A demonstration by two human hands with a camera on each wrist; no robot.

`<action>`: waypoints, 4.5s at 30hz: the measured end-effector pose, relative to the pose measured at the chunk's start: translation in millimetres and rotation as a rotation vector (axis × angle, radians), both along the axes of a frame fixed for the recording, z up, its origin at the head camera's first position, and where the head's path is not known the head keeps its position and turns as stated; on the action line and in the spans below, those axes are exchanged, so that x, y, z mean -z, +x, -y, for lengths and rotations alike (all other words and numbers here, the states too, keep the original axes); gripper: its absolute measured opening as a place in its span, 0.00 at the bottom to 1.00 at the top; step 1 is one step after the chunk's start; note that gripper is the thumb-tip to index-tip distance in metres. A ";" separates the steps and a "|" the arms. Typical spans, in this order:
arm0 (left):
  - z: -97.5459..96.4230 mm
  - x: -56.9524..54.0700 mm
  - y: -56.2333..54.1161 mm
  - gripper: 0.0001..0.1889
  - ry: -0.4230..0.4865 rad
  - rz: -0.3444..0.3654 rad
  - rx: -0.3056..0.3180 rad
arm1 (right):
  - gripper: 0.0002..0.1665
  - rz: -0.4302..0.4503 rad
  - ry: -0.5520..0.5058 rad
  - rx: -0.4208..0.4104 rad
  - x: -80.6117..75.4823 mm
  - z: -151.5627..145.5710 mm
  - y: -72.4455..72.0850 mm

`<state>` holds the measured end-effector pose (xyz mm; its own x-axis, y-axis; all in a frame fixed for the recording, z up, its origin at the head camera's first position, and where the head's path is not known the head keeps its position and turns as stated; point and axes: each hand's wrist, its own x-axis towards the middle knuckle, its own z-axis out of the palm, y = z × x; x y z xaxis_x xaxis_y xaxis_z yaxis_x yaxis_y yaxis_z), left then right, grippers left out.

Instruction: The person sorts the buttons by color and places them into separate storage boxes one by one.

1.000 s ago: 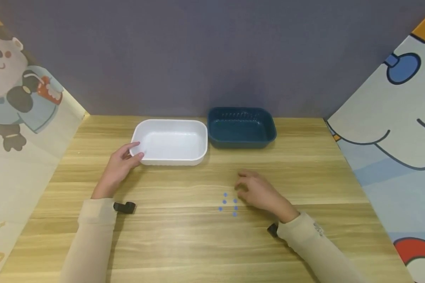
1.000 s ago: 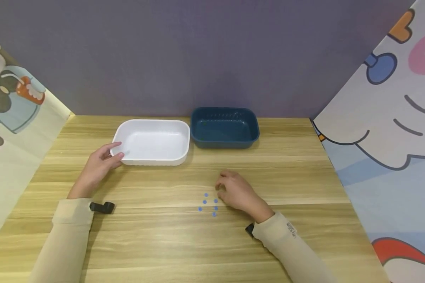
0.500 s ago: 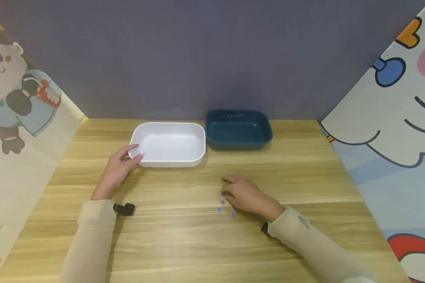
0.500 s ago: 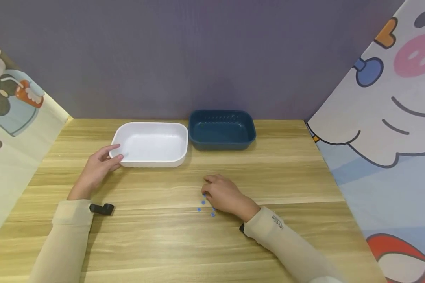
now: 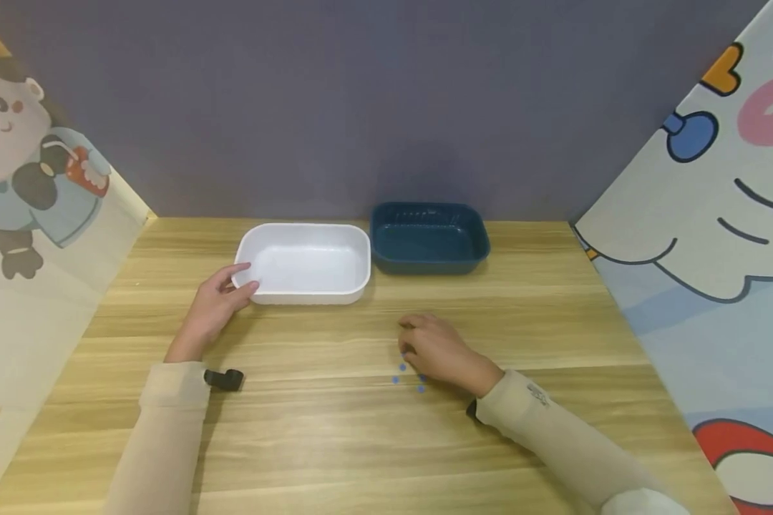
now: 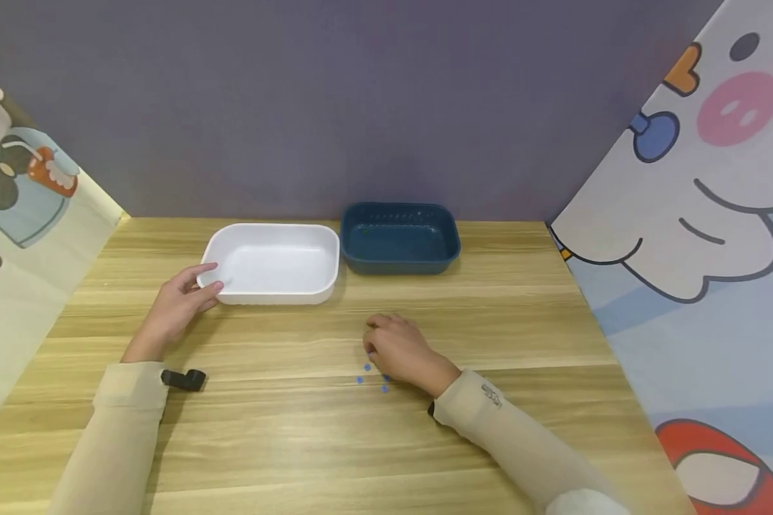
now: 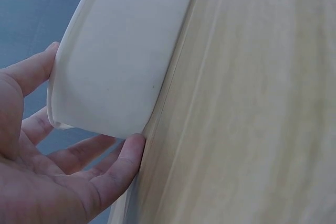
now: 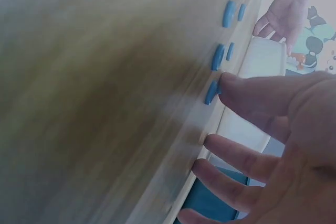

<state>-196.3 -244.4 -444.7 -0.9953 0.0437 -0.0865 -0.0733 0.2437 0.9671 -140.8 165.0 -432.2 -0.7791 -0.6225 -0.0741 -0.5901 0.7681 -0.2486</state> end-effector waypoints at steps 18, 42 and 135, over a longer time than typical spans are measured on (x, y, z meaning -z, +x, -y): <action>2.0 3.6 -3.3 0.35 -0.032 -0.010 0.012 | 0.07 0.218 -0.438 0.371 2.0 7.6 -19.6; 6.1 5.5 1.8 0.35 -0.033 0.007 0.026 | 0.06 0.314 -0.724 0.450 -16.9 35.3 -53.1; 1.5 -5.2 3.5 0.34 -0.025 0.008 0.030 | 0.11 0.300 -0.136 0.293 -22.2 -9.3 7.1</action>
